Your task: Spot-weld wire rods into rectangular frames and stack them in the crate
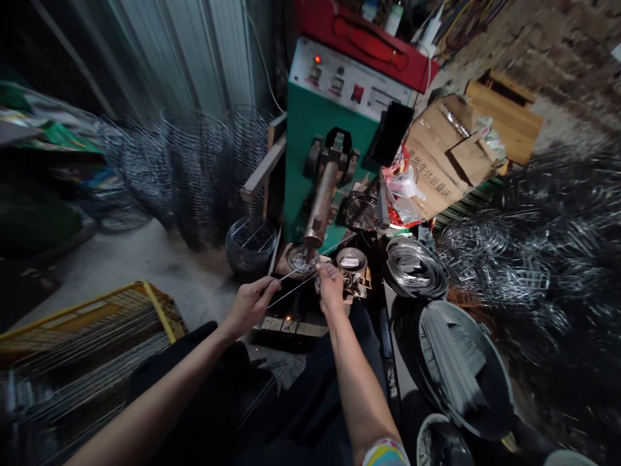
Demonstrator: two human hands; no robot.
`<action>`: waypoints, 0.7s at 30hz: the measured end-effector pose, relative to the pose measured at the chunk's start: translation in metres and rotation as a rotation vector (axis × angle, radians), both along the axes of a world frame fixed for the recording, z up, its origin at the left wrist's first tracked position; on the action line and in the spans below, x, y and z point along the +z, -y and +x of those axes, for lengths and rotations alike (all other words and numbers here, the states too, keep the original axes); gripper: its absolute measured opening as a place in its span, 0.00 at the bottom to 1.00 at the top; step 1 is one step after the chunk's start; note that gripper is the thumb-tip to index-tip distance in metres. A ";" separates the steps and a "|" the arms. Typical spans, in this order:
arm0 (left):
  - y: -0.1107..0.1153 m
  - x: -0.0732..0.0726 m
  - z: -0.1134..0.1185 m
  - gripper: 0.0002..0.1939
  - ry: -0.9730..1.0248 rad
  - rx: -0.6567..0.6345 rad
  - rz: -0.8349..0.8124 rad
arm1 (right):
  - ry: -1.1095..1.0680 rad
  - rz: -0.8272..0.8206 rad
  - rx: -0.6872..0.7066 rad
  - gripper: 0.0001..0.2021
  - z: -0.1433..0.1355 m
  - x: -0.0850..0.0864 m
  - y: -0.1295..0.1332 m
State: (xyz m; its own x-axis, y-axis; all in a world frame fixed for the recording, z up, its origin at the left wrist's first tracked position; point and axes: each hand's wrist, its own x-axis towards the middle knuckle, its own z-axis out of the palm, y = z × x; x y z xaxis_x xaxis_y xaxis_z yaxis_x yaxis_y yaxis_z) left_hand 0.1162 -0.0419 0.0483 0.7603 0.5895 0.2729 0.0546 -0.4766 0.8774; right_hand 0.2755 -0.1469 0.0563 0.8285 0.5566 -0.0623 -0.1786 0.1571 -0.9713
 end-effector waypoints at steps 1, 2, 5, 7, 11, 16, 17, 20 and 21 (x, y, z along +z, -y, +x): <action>-0.001 0.000 0.001 0.19 -0.003 -0.004 -0.004 | 0.005 -0.001 -0.007 0.16 0.001 -0.001 0.000; -0.002 0.000 0.001 0.19 -0.007 -0.007 -0.004 | 0.008 -0.001 -0.008 0.16 0.001 -0.001 -0.001; -0.003 0.002 0.000 0.19 -0.031 -0.013 -0.006 | 0.011 -0.013 0.026 0.17 0.003 -0.002 -0.001; -0.002 0.005 -0.002 0.19 -0.050 -0.013 -0.028 | 0.023 -0.030 0.059 0.18 0.005 -0.001 0.001; -0.003 0.012 -0.004 0.19 -0.098 -0.001 -0.036 | 0.068 -0.102 0.122 0.20 0.005 -0.002 0.021; -0.010 0.007 0.003 0.18 -0.033 -0.024 0.091 | 0.207 -0.354 0.216 0.21 -0.009 -0.009 0.081; -0.011 0.004 0.003 0.18 -0.008 -0.028 0.137 | 0.289 -0.430 0.242 0.21 -0.012 -0.010 0.095; -0.012 0.000 -0.011 0.18 0.010 -0.053 0.355 | 0.629 -0.702 0.259 0.16 -0.018 -0.012 0.134; -0.013 -0.001 -0.023 0.18 -0.016 -0.068 0.432 | 0.721 -0.779 0.251 0.15 -0.020 -0.012 0.146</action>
